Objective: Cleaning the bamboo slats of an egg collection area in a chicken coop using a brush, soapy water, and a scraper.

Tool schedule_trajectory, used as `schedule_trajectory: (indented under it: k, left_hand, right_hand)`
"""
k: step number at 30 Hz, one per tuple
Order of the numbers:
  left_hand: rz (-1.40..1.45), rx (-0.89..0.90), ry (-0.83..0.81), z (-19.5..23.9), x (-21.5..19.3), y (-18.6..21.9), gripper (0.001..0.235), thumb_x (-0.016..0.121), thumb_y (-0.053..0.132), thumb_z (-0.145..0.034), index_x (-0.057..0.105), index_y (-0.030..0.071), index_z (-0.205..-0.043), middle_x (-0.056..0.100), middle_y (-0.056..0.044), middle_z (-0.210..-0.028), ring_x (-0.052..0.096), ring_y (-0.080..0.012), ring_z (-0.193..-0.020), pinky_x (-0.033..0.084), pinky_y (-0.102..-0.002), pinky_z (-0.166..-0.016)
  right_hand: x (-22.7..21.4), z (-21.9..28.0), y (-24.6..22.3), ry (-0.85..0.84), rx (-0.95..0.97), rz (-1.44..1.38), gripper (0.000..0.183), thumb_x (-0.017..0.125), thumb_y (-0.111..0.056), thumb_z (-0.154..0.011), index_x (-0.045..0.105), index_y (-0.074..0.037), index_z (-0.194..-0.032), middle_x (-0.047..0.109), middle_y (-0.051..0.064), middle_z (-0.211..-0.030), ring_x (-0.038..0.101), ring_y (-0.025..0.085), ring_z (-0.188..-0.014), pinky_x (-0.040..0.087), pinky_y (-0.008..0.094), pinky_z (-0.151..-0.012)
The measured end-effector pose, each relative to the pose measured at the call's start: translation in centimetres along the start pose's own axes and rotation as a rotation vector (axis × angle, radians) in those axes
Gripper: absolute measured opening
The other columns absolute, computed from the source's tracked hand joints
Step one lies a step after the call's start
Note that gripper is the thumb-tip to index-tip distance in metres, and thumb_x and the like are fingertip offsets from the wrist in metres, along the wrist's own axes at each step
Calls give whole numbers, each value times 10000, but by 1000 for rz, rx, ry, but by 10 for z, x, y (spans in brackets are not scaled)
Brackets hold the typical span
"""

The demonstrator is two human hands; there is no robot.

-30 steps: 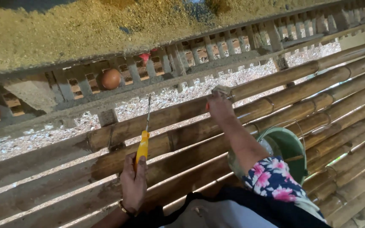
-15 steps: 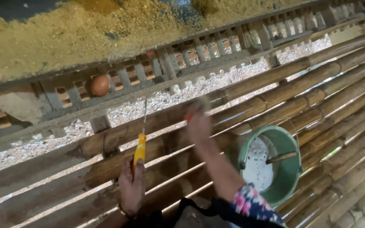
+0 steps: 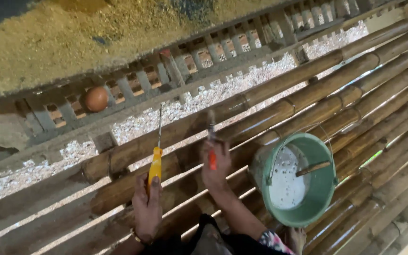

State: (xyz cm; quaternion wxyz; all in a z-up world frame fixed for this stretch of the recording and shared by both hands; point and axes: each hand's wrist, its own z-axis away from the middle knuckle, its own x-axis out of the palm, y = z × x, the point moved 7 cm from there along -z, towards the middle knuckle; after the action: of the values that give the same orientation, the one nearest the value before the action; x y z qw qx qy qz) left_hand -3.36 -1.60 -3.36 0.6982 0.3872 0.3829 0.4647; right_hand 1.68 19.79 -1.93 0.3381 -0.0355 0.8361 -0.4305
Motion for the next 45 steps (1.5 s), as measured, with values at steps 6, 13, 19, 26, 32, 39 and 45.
schedule_trajectory:
  k: [6, 13, 19, 26, 32, 39, 45]
  left_hand:
    - [16, 2, -16, 6, 3, 13, 255, 459, 327, -944, 532, 83, -956, 488, -12, -647, 451, -106, -577, 391, -252, -544]
    - [27, -41, -28, 2, 6, 10, 307, 462, 324, -925, 541, 58, -1057, 546, -43, -692, 510, -123, -610, 436, -264, -555]
    - [-30, 45, -28, -1, 6, 7, 309, 467, 345, -921, 562, 68, -1018, 577, -36, -726, 550, -122, -661, 461, -261, -599]
    - [-27, -28, -73, 5, 9, 5, 338, 451, 354, -914, 542, 73, -1078, 581, -36, -662, 507, -111, -518, 419, -243, -442]
    - [-48, -64, -56, 5, 10, 10, 341, 457, 358, -910, 558, 83, -1085, 583, -38, -652, 510, -118, -491, 426, -254, -435]
    - [26, -50, -41, 7, 8, 4, 323, 479, 342, -916, 562, 67, -1063, 553, -38, -690, 515, -118, -602, 446, -256, -541]
    - [6, -86, -58, 5, 10, 4, 306, 462, 346, -916, 538, 93, -1071, 567, -44, -655, 455, -112, -467, 373, -245, -395]
  right_hand:
    - [-4, -51, 59, 334, 71, 134, 166, 546, 23, -859, 640, -78, -952, 523, 104, -925, 602, 265, -795, 489, 380, -777]
    - [-20, -36, 13, 251, 119, -142, 167, 515, -46, -858, 652, -109, -930, 653, 54, -934, 595, 180, -841, 452, 307, -806]
    - [-2, -30, 76, 563, 275, -210, 93, 559, -120, -915, 634, -79, -878, 559, 39, -812, 542, 140, -748, 475, 266, -680]
    - [-20, -34, 74, 506, 269, -295, 128, 540, 34, -890, 620, -51, -941, 607, 88, -926, 596, 181, -818, 534, 261, -718]
    - [0, 5, 49, 393, 336, -503, 53, 582, -40, -879, 611, -74, -907, 587, 64, -890, 573, 156, -802, 534, 293, -709]
    - [-19, -55, 65, 313, 285, -60, 252, 548, 85, -804, 640, -121, -917, 541, 55, -1027, 592, 210, -918, 514, 316, -892]
    - [-16, -14, 12, 9, -21, -9, 193, 539, -14, -828, 637, -56, -989, 513, 136, -1030, 600, 263, -808, 506, 332, -707]
